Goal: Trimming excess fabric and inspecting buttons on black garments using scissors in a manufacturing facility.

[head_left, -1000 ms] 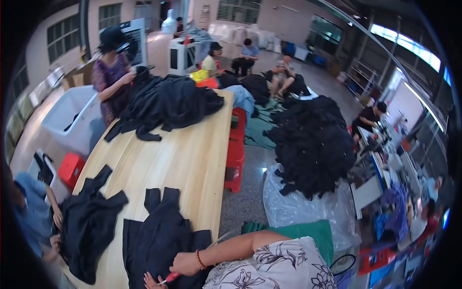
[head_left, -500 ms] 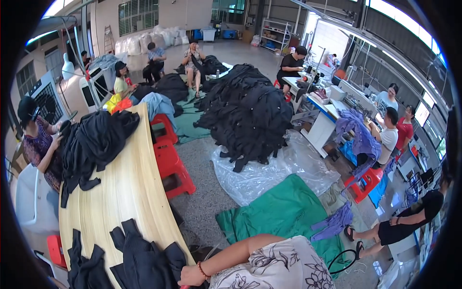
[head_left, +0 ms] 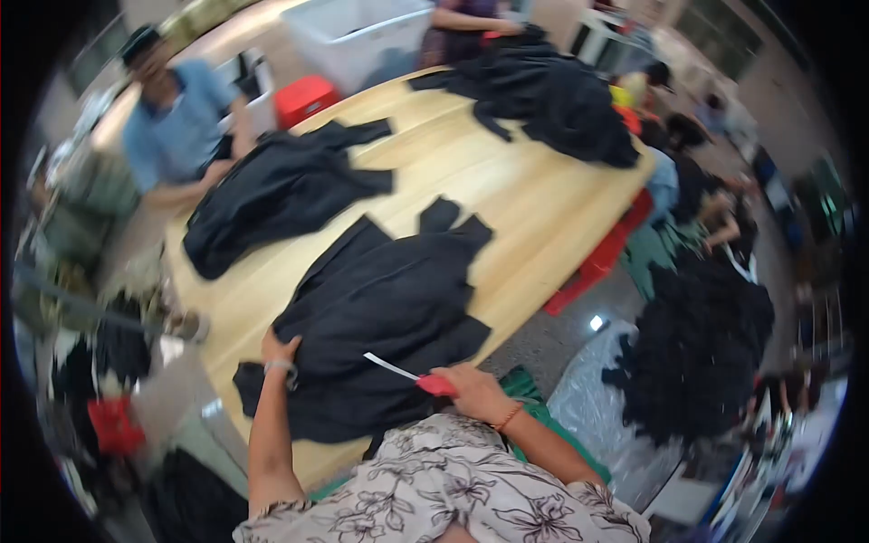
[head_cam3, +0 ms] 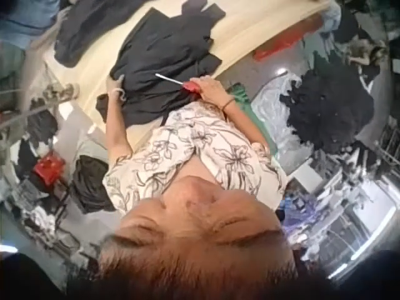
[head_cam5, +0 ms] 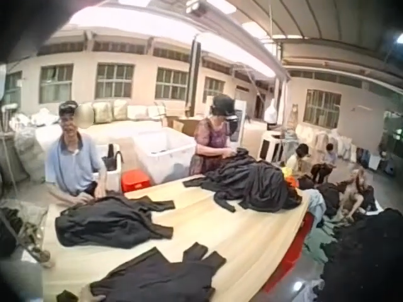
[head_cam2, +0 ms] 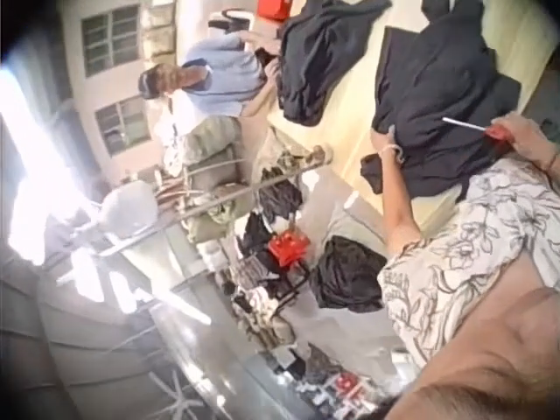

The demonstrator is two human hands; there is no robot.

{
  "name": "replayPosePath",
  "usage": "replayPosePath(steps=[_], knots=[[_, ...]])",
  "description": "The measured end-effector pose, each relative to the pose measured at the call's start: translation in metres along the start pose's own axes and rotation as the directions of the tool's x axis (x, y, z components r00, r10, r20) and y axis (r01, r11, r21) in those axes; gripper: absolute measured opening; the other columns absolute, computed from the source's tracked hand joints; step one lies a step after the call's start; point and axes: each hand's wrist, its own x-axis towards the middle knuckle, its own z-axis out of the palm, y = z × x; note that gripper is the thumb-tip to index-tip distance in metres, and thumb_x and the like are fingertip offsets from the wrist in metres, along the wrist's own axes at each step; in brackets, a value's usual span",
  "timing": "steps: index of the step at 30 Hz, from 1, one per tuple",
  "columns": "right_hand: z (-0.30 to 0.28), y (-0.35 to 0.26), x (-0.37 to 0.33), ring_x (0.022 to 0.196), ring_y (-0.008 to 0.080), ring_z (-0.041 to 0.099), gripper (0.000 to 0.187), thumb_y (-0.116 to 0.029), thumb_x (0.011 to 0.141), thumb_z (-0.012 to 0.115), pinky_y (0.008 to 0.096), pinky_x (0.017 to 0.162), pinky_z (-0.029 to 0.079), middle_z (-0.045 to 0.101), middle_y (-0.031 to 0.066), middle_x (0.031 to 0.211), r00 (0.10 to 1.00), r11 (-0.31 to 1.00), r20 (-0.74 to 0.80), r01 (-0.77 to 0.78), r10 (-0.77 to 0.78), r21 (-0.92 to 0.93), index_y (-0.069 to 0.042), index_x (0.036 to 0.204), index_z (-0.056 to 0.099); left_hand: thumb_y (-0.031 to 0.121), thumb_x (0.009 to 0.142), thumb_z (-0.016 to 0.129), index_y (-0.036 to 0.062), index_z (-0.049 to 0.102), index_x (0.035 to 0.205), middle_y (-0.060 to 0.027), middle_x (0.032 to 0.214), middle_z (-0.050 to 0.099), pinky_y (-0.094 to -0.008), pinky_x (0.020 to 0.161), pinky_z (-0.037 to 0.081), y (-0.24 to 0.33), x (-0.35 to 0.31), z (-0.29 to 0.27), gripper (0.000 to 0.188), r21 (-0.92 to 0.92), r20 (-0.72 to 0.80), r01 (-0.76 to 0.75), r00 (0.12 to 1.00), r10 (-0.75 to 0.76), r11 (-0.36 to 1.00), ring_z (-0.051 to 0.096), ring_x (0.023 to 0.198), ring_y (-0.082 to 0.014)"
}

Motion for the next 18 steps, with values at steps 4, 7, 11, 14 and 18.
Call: replayPosePath(steps=[4, 7, 11, 14, 18], knots=[[0.008, 0.018, 0.009, 0.099, 0.0330, 0.057, 0.043, -0.011, 0.081, 0.059, 0.0443, 0.083, 0.049, 0.061, 0.0121, 0.105, 0.995, 0.999, 0.086, 0.054, -0.054, 0.000, -0.012, 0.123, 0.053, 0.038, 0.052, 0.090, 0.0061, 0.038, 0.140, -0.0232, 0.128, 0.054, -0.0421, 0.101, 0.043, 0.001, 0.010, -0.013, 0.107, -0.049, 0.097, 0.286, 0.955, -0.280, 0.957, 0.052, 0.119, -0.0378], [-0.006, 0.016, 0.020, 0.097, 0.0316, 0.057, 0.045, -0.009, 0.081, 0.059, 0.0439, 0.082, 0.049, 0.060, 0.0115, 0.103, 0.981, 0.999, 0.192, 0.037, -0.033, -0.021, -0.011, 0.125, 0.053, 0.032, 0.051, 0.092, 0.0060, 0.034, 0.143, -0.0235, 0.130, 0.052, -0.0412, 0.104, 0.041, 0.015, 0.010, -0.006, 0.112, -0.093, 0.053, 0.328, 0.944, -0.325, 0.940, 0.050, 0.121, -0.0370], [-0.016, 0.021, 0.041, 0.092, 0.0294, 0.056, 0.049, -0.008, 0.078, 0.061, 0.0410, 0.078, 0.050, 0.059, 0.0093, 0.096, 0.964, 0.992, 0.237, 0.123, -0.122, 0.010, -0.011, 0.126, 0.053, 0.027, 0.054, 0.090, 0.0024, 0.046, 0.134, -0.0212, 0.126, 0.056, -0.0369, 0.101, 0.044, 0.000, 0.028, -0.016, 0.095, -0.121, 0.178, 0.251, 0.957, -0.228, 0.960, 0.055, 0.117, -0.0320], [-0.018, 0.033, 0.058, 0.092, 0.0285, 0.056, 0.051, -0.008, 0.077, 0.063, 0.0402, 0.077, 0.050, 0.059, 0.0090, 0.096, 0.925, 0.979, 0.329, 0.202, -0.191, 0.000, -0.012, 0.126, 0.053, 0.021, 0.056, 0.088, 0.0017, 0.060, 0.116, -0.0185, 0.115, 0.064, -0.0352, 0.094, 0.048, 0.002, 0.021, -0.015, 0.069, -0.168, 0.238, 0.259, 0.947, -0.215, 0.951, 0.061, 0.108, -0.0305], [-0.035, 0.039, 0.082, 0.095, 0.0290, 0.057, 0.054, -0.012, 0.075, 0.066, 0.0399, 0.080, 0.050, 0.061, 0.0100, 0.099, 0.843, 0.977, 0.501, 0.210, -0.195, 0.027, -0.012, 0.127, 0.052, 0.010, 0.069, 0.075, 0.0045, 0.059, 0.100, -0.0180, 0.094, 0.062, -0.0391, 0.080, 0.049, 0.046, -0.008, -0.022, 0.034, -0.016, -0.026, -0.037, 0.999, 0.037, 0.999, 0.059, 0.091, -0.0347]])
